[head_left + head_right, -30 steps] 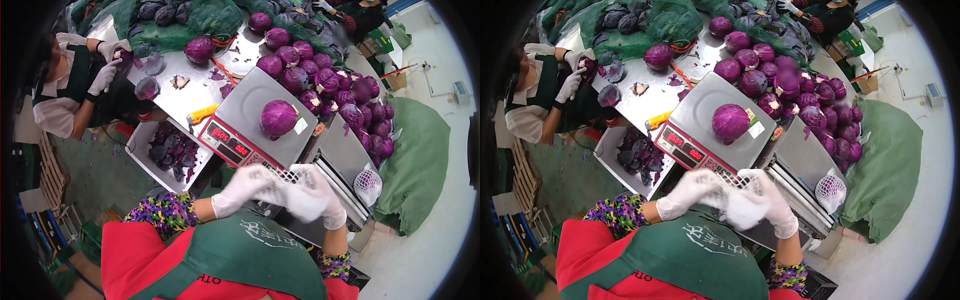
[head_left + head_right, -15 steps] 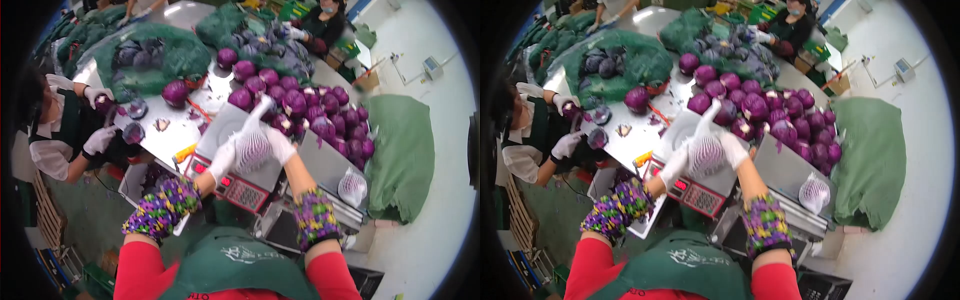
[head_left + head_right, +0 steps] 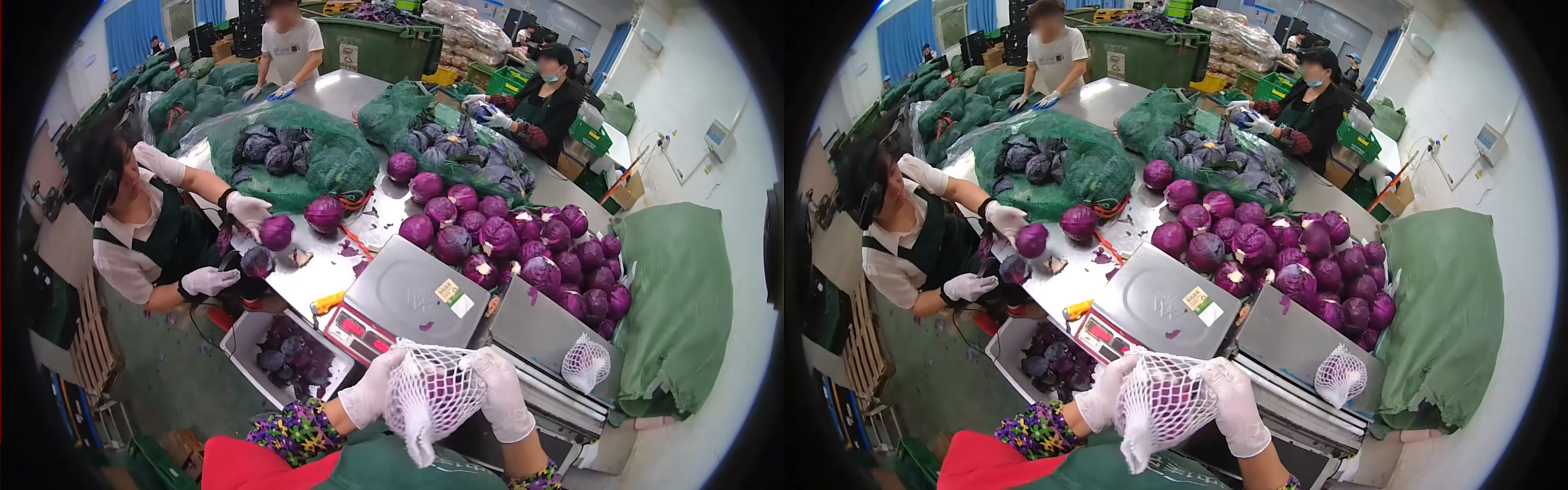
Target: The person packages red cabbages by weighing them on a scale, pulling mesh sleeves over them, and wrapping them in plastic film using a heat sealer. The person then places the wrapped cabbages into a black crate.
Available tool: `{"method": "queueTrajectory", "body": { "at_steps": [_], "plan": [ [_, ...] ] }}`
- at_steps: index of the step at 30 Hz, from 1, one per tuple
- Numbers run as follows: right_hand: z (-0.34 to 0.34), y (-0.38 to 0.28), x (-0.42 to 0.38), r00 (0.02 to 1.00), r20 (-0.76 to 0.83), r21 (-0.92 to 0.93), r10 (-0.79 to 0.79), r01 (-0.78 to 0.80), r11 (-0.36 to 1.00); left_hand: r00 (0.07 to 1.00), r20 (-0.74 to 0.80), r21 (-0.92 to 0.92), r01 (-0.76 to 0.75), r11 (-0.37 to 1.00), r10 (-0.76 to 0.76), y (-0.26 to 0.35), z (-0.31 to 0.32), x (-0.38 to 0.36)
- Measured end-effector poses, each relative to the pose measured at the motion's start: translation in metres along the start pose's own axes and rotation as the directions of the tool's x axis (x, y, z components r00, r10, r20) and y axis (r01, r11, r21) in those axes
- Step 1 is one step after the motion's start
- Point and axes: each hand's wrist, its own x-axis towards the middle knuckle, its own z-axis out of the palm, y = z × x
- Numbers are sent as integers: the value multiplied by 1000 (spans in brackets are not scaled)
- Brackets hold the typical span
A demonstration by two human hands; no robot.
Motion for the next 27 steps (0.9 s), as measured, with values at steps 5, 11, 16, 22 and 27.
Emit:
{"method": "queueTrajectory", "body": {
  "at_steps": [5,11,16,22,27],
  "plan": [
    [-33,21,-40,998,-54,-18,11,-12,1000,974,-186,176,-98,980,131,-61,37,7],
    [-90,2,-107,963,126,371,238,-268,889,933,-44,484,-294,825,358,-141,40,56],
    [-140,-43,-114,997,22,471,-77,58,880,822,-47,703,-376,604,567,-190,56,66],
    [-188,-64,-99,893,21,-316,-450,433,844,936,-188,736,-66,673,298,-193,57,134],
    [-277,-85,-61,645,-51,-905,-762,294,309,836,-241,913,23,408,493,-145,42,213]
  ]
}}
